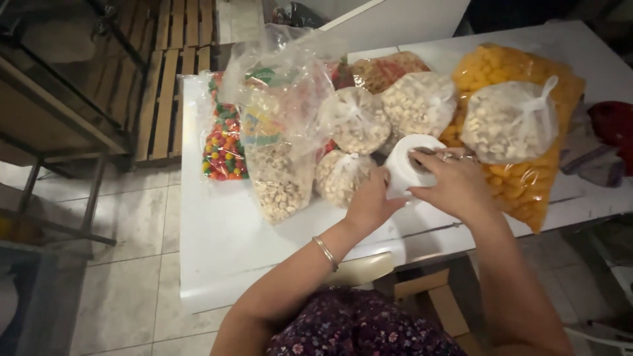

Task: Portioning various snacks and candies from large bulk bags into smaller individual plastic bags for retail sale.

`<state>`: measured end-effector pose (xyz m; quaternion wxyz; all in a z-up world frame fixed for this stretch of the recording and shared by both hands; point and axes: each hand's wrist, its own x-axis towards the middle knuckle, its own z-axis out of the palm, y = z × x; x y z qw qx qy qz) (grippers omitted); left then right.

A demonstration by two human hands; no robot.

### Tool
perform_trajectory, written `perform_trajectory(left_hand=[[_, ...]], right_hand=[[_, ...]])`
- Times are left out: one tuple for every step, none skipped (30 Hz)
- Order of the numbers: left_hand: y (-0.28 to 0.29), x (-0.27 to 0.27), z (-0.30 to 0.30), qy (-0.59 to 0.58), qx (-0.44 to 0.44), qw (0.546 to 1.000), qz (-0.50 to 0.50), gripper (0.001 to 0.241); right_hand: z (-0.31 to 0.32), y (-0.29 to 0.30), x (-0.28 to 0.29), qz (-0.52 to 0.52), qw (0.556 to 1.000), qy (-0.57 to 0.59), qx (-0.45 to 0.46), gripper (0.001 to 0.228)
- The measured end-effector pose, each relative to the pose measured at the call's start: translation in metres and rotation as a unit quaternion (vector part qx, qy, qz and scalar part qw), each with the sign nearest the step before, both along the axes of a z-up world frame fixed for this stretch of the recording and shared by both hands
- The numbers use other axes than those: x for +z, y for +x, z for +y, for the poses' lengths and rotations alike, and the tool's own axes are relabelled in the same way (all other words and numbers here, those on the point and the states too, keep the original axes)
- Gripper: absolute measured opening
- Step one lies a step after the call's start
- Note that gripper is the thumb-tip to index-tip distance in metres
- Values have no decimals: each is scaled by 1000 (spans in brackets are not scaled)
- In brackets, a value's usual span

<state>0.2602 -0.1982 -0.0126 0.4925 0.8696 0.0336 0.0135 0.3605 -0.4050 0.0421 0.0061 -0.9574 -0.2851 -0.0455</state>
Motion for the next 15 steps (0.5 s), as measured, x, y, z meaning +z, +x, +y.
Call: perform_trajectory(left_hand=[[7, -10, -3, 0, 0, 1000, 0, 85], [12, -21, -5, 15, -15, 1000, 15, 72], [17, -31, -7, 29, -30, 999, 31, 59], [14, -39, -8, 30, -30, 999, 32, 59], [11, -47, -9, 82, -53, 995, -20, 50], [9, -55, -9, 133, -73, 986, -72, 45], [0, -62, -5, 133, -71, 986, -73, 45], [-10, -70, -1, 142, -63, 981, -113, 41], [-20, -78, 3, 151, -56, 975, -154, 37], [-41, -72, 18, 153, -54, 975, -153, 37], [-62, -65, 33, 121, -29, 984, -124, 36], [-82, -57, 49, 89, -6, 991, -96, 36], [-101, -47, 66, 92, -6, 991, -96, 36], [-123, -38, 81, 71, 8, 993, -91, 35], [-145, -28, 97, 50, 22, 995, -86, 34]], right_hand=[[2, -4, 9, 0, 1000, 0, 0, 88], [5, -9, 17, 20, 1000, -15, -6, 86], [8, -15, 26, 40, 999, -29, -11, 84], [6, -14, 25, 41, 999, -28, -11, 84], [4, -13, 25, 61, 998, -13, -10, 86], [3, -10, 25, 79, 997, 1, -8, 88], [4, -12, 32, 78, 997, 1, -5, 88], [5, -14, 37, 75, 997, -29, -4, 89], [5, -16, 43, 72, 996, -59, -4, 91], [6, -19, 48, 73, 996, -57, -2, 91], [7, -21, 53, 73, 995, -67, -7, 91], [7, -24, 57, 72, 994, -76, -14, 91], [7, -21, 55, 72, 995, -73, -14, 91], [7, -21, 51, 57, 997, -50, 0, 88], [7, -20, 47, 41, 999, -27, 13, 85]])
